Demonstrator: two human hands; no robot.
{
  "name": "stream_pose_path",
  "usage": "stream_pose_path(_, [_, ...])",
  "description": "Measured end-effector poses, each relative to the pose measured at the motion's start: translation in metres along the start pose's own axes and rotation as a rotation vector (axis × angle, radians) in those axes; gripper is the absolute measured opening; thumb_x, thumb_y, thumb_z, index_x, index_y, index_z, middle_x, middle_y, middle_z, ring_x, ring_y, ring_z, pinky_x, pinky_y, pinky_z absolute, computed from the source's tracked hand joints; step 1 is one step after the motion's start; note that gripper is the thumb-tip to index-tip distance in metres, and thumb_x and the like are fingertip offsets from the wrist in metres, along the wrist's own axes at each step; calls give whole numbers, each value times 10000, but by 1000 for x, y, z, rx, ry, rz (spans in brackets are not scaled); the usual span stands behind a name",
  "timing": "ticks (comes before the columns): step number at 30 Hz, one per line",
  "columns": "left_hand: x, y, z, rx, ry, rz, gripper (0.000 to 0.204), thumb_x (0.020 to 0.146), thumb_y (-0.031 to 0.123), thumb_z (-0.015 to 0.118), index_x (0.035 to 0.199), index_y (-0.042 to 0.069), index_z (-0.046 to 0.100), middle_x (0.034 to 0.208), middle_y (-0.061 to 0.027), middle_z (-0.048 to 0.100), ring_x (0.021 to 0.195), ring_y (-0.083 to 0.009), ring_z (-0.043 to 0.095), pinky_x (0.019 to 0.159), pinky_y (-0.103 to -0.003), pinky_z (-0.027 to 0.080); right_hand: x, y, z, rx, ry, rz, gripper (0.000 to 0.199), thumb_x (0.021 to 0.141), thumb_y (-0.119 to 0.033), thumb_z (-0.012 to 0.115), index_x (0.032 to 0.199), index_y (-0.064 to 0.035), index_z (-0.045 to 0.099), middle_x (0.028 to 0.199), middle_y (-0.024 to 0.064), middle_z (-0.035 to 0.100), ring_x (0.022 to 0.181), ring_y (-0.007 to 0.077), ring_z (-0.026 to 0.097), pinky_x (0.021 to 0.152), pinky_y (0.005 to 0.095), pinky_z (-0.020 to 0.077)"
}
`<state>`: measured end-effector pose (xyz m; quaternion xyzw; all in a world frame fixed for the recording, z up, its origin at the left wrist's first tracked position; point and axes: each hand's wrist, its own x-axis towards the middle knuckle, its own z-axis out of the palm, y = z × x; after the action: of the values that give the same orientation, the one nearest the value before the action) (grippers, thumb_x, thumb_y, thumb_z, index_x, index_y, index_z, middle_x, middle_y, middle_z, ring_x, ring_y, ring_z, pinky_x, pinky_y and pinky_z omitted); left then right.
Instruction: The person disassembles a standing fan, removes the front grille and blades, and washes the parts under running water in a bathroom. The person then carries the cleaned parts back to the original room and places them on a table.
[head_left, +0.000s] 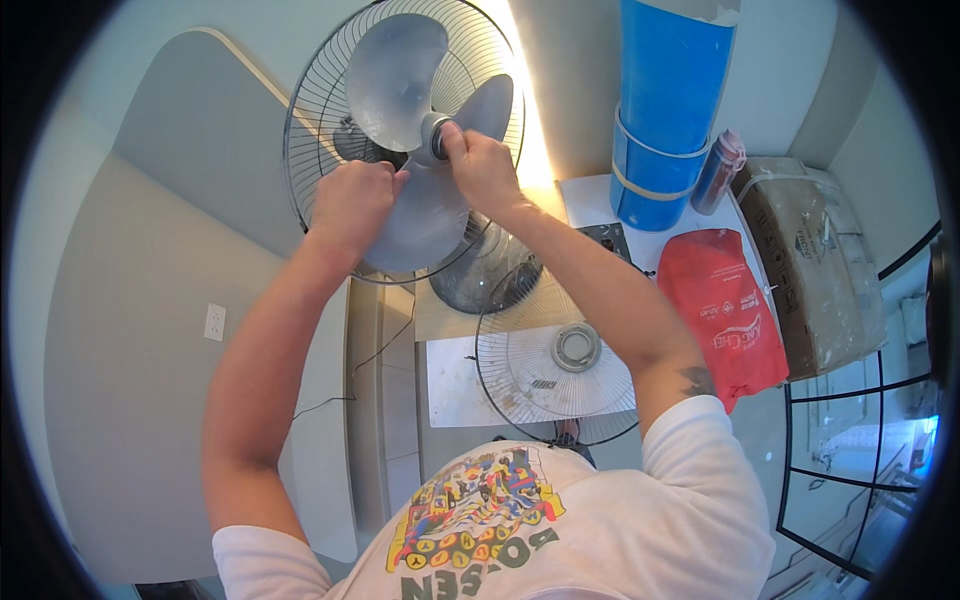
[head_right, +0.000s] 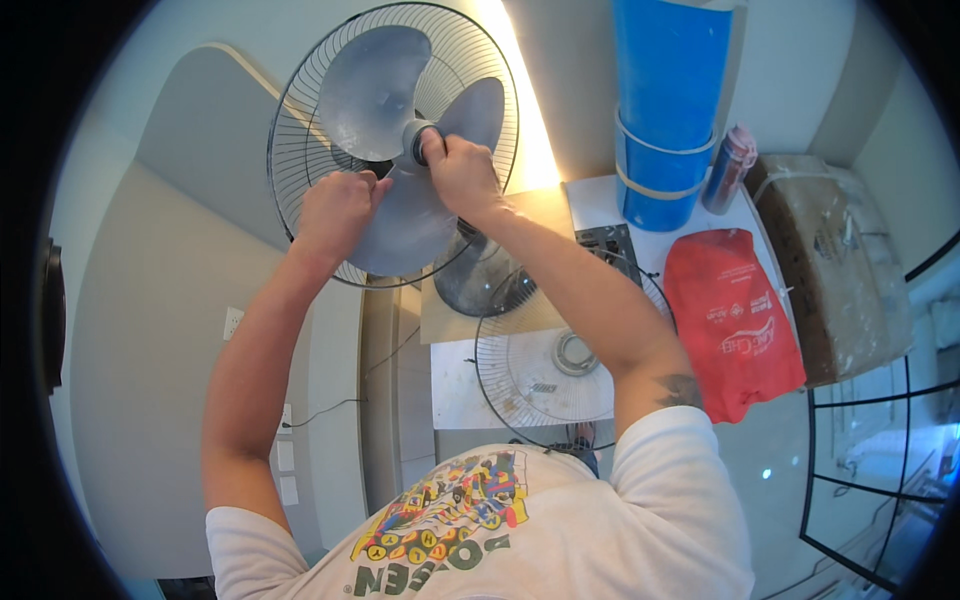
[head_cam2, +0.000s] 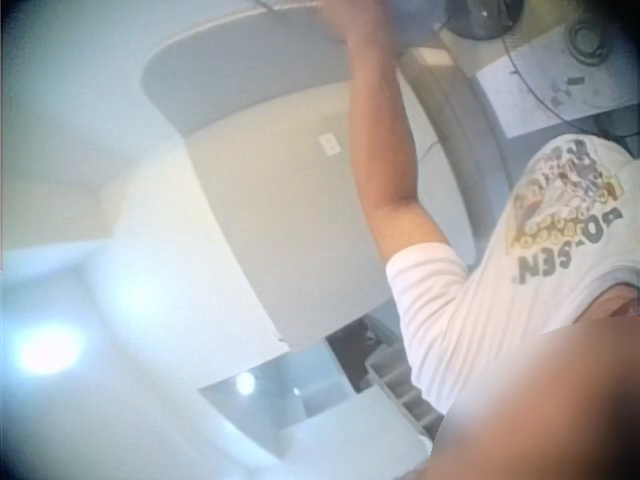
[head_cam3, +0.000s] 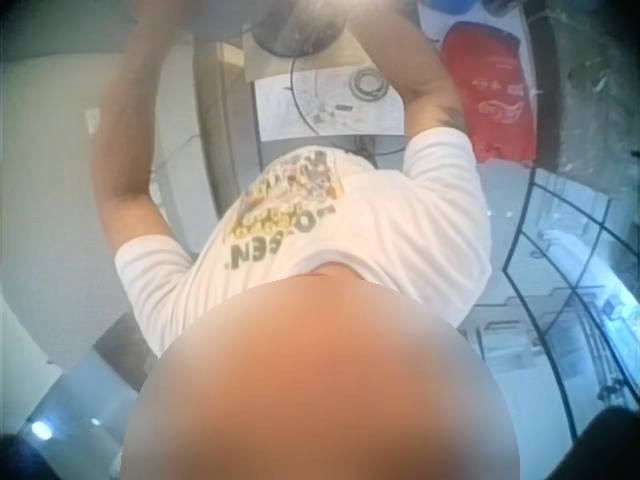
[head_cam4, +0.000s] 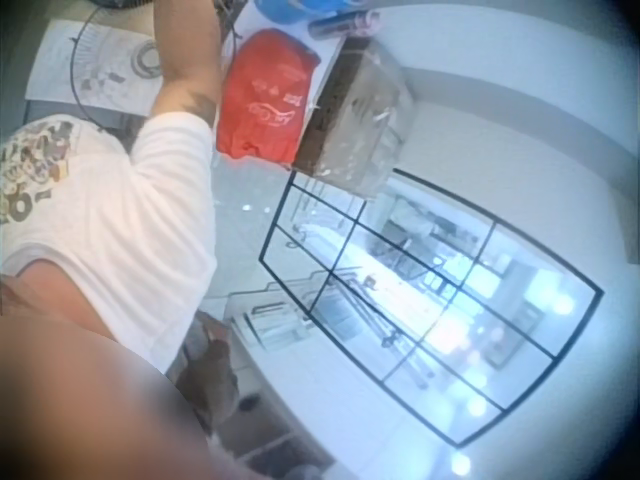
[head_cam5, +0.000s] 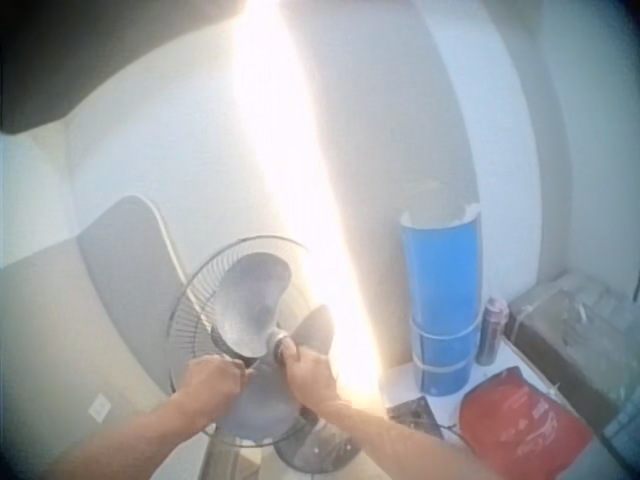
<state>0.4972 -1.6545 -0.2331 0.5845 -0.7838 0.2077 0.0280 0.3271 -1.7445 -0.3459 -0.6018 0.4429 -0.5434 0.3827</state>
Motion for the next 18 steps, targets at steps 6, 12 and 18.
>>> stream_pose_path(6, [-7,1,4,-17,48,-21,396,1030,355,608,847,28,738,772,-189,721,777,-379,725,691,-493,562,-20,-8,-14,-20,121,-123,544,1076,-463,479,1160,47,648,993,295,709,1017,425,690,906,479,528])
stream_pose_path(12, [-9,-2,8,-31,20,-17,369,1026,346,611,898,28,746,809,-185,732,790,-369,732,711,-495,565,-53,-17,-15,-258,-40,126,502,1051,-429,591,1173,55,646,1008,254,730,830,367,727,786,460,557])
stream_pose_path(18, [-8,0,8,-36,15,-18,379,1029,341,604,892,17,745,797,-189,728,803,-376,733,720,-489,567,-44,-6,-2,94,-4,30,545,1002,-452,683,1262,23,628,748,137,719,741,209,712,676,352,545])
